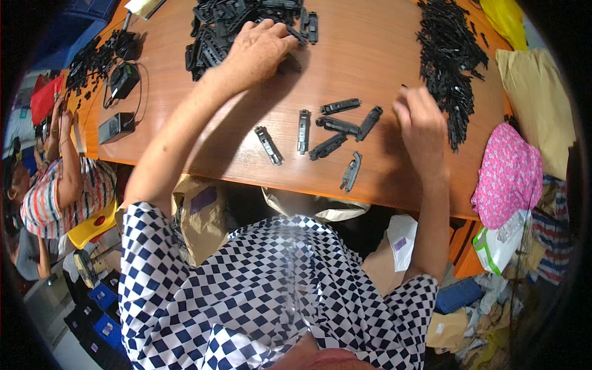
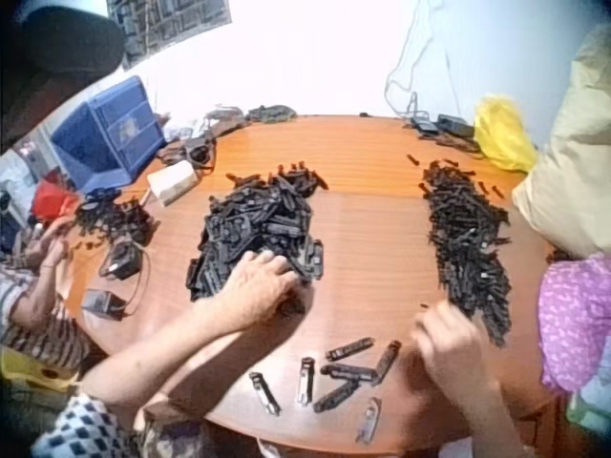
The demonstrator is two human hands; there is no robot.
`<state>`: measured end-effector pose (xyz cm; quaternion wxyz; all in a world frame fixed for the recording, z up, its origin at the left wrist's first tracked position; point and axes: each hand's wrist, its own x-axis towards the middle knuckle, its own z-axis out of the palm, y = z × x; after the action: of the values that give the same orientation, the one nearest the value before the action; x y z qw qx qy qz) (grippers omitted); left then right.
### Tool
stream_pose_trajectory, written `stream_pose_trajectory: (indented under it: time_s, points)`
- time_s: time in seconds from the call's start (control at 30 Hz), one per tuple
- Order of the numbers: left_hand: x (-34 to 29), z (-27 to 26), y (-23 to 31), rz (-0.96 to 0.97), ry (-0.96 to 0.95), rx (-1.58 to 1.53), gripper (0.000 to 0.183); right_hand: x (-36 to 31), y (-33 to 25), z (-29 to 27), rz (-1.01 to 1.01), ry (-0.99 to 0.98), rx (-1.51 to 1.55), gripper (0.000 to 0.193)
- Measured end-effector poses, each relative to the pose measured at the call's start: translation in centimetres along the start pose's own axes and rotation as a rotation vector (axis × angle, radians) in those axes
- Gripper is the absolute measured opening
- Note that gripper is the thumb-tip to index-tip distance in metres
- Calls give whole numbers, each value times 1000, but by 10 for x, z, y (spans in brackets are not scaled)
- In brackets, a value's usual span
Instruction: The person assembles or checks small plastic components by hand on a table.
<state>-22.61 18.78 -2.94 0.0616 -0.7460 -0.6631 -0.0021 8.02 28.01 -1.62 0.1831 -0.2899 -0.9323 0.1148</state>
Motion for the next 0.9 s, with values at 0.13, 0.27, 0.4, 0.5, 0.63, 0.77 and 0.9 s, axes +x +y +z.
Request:
stream_pose_trajectory:
  time_s: [0.13, 0.27, 0.4, 0.5, 0.63, 0.77, 0.9]
  points:
    - [12, 0, -3, 131, -99, 167, 24, 23, 33, 10, 1, -179, -315, 16]
    - [16, 0, -6, 304, -173, 205, 28, 27, 35, 14, 41, -322, -420, 22]
    - [2, 5, -9, 237, 58, -39, 19, 15, 32, 11, 12, -16, -194, 24]
    - [-8, -15, 17, -305, -64, -848, 16, 3, 1, 8, 514, 91, 966, 11]
    - [-11, 15, 42, -160, 208, -1492, 8, -7, -50, 12, 348, 261, 1344, 11]
    - [-17, 28, 51, -248, 158, -1054, 10, -6, -71, 38, 408, 276, 1183, 12]
    - [-24, 24, 60, -341, 200, -815, 15, -17, -49, 51, 539, 319, 1123, 18]
